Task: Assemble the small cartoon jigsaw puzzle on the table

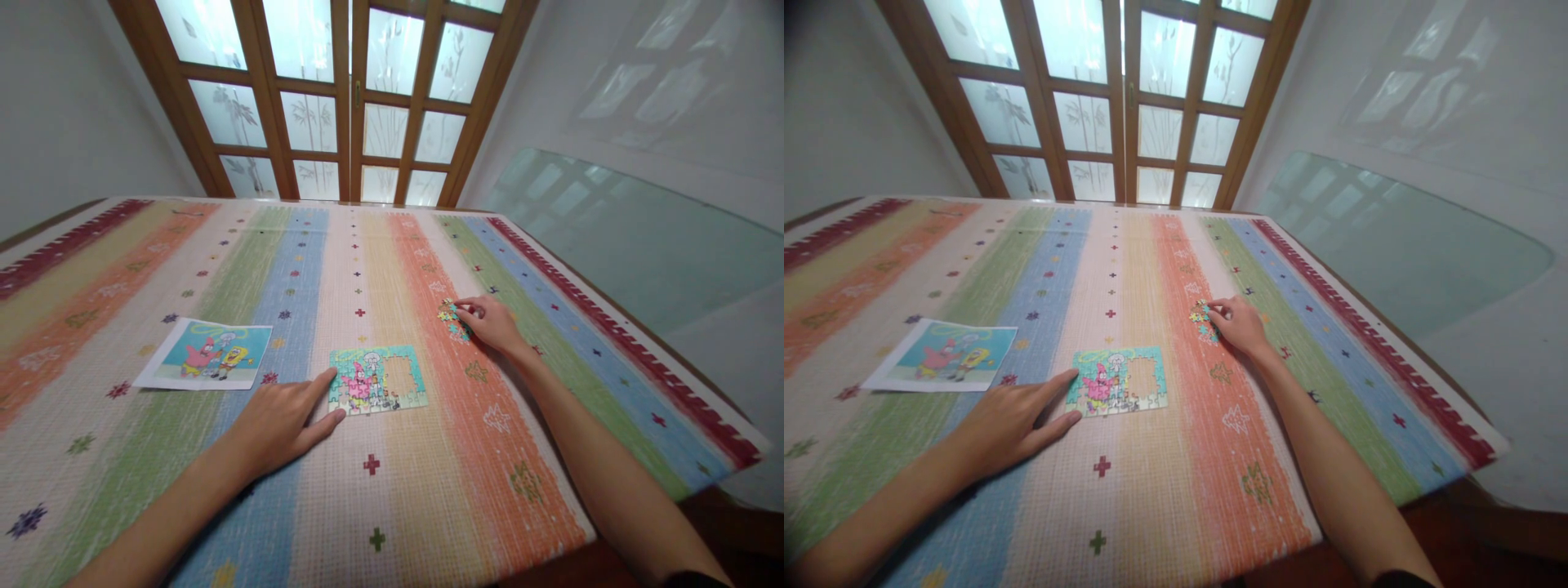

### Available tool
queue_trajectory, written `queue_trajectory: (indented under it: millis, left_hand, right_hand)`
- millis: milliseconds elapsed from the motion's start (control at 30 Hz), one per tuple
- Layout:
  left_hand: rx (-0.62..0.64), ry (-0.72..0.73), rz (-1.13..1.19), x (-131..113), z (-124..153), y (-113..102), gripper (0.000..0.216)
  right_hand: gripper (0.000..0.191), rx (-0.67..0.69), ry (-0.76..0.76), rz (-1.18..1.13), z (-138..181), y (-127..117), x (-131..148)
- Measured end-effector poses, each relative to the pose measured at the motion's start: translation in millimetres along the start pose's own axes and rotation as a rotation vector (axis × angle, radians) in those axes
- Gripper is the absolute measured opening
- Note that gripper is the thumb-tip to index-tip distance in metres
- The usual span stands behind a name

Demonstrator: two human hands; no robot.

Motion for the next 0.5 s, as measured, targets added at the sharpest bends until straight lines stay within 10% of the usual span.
queue_trajectory:
  millis: [500]
  left_hand:
    - [-0.016,0.000,0.010,2,0,1,0.060]
  right_hand:
    - [0.029,0.003,-0.116,-0.086,8,-10,12]
Point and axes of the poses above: each hand's wrist, its own z-axis away from the middle knuckle, its own y-axis out of the palm, x = y × z, the point moved 10 cm from there along -z, towards the middle knuckle, and after that the axes turned 9 degrees about -y, right-handed, at the moved point
